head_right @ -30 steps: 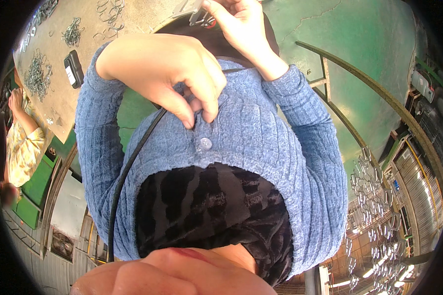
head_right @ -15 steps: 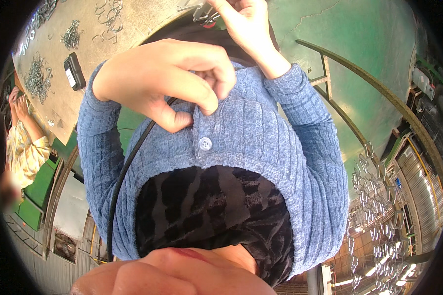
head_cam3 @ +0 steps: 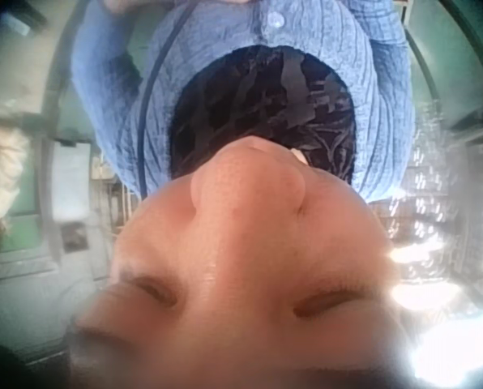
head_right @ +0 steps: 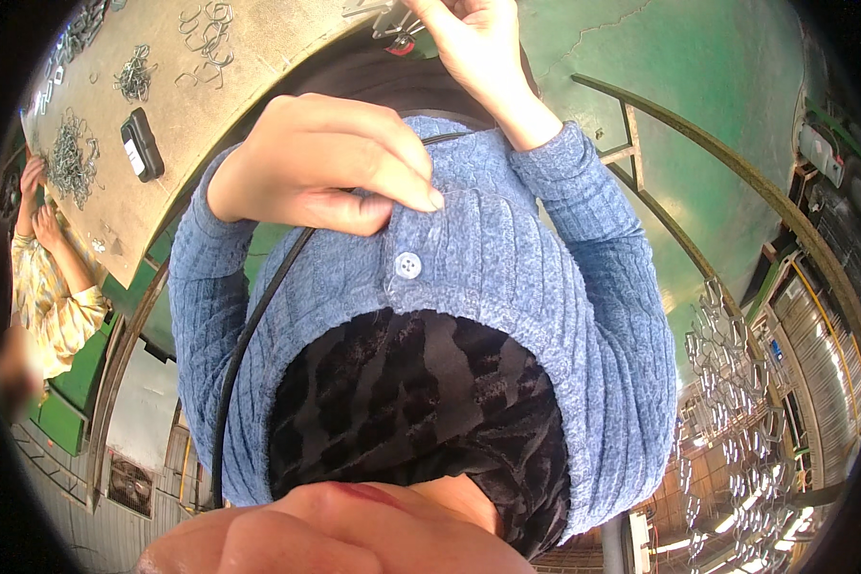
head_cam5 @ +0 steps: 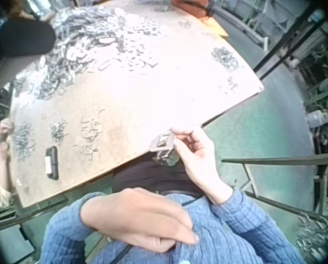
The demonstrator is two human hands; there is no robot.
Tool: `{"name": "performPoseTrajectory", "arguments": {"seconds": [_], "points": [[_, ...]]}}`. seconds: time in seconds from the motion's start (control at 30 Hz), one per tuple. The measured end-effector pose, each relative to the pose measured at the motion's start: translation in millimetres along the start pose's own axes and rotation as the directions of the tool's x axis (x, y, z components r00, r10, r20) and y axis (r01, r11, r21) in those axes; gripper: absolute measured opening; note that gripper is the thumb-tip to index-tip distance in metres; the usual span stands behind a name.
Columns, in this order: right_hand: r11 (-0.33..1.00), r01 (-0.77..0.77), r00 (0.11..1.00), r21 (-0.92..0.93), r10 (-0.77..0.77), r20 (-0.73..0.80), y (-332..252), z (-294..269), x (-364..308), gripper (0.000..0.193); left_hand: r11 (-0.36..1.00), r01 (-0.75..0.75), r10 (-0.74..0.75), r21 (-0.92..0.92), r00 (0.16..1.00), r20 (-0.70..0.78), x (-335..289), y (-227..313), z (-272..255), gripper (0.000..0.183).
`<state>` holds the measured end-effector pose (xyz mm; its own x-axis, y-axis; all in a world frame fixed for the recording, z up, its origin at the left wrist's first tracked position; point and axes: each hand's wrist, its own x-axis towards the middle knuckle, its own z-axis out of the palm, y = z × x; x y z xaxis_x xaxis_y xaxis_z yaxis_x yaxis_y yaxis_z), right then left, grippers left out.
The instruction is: The person picks up a small metal bracket and a wire hook from a table, joins them together by hand, and then hangs the assembled piece onto a chain rack.
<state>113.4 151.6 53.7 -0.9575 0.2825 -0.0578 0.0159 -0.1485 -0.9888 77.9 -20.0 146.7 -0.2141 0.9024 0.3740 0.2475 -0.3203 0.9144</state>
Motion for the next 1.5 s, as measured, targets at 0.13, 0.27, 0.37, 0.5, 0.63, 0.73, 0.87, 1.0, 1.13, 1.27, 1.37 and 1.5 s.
{"name": "performPoseTrajectory", "arguments": {"seconds": [0.13, 0.27, 0.37, 0.5, 0.63, 0.73, 0.87, 1.0, 1.13, 1.27, 1.37, 1.5], "points": [[0.999, 0.019, 1.000, -0.028, -0.019, -0.003, -4, -1, -2, 0.023, 0.985, -0.045, 0.054, 0.167, 0.997, -0.052, -10, 2, 1, 0.026], [1.000, 0.019, 0.999, 0.006, -0.019, -0.030, 4, -3, 2, 0.023, 0.958, -0.110, 0.136, 0.264, 0.988, -0.080, -12, 1, 2, 0.025], [1.000, 0.022, 0.999, 0.016, -0.021, -0.035, 3, -1, 2, 0.023, 0.870, -0.230, 0.272, 0.437, 0.961, -0.037, -9, 3, 0, 0.023], [1.000, 0.021, 0.999, 0.023, -0.021, -0.025, 0, 1, 1, 0.023, 0.550, -0.393, 0.588, 0.737, 0.809, -0.007, -7, -6, 8, 0.024], [0.999, 0.036, 0.998, 0.026, -0.035, -0.054, 3, -2, 2, 0.023, 0.888, -0.306, 0.346, 0.344, 0.936, -0.060, -9, -3, 1, 0.020], [0.999, 0.044, 0.998, 0.027, -0.043, -0.053, 1, -1, 2, 0.023, 0.986, -0.164, 0.163, 0.000, 0.981, -0.106, -14, -6, 10, 0.017], [0.999, 0.040, 0.997, 0.005, -0.039, -0.065, 0, -3, 2, 0.022, 0.992, -0.043, 0.038, -0.118, 0.998, -0.048, -12, -3, 2, 0.015], [0.999, 0.043, 0.997, 0.009, -0.042, -0.072, -1, -5, 1, 0.022, 0.995, 0.047, -0.044, -0.093, 0.998, 0.033, -19, 1, -13, 0.016], [0.997, 0.073, 0.995, 0.001, -0.072, -0.071, 1, -6, 1, 0.022, 0.954, 0.273, -0.264, -0.122, 0.961, 0.084, -29, 11, -24, 0.016], [0.996, 0.088, 0.994, 0.006, -0.087, -0.065, 5, -5, 2, 0.022, 0.878, 0.478, -0.468, -0.034, 0.870, 0.152, -23, 15, -24, 0.018], [0.998, 0.056, 0.997, 0.001, -0.056, -0.059, -1, 0, 1, 0.022, 0.958, 0.270, -0.282, 0.093, 0.948, 0.147, -12, 5, -17, 0.028], [0.999, 0.045, 0.997, -0.004, -0.045, -0.069, -1, 2, 2, 0.022, 0.969, 0.232, -0.245, 0.082, 0.942, 0.229, -2, -8, -12, 0.031]]}}
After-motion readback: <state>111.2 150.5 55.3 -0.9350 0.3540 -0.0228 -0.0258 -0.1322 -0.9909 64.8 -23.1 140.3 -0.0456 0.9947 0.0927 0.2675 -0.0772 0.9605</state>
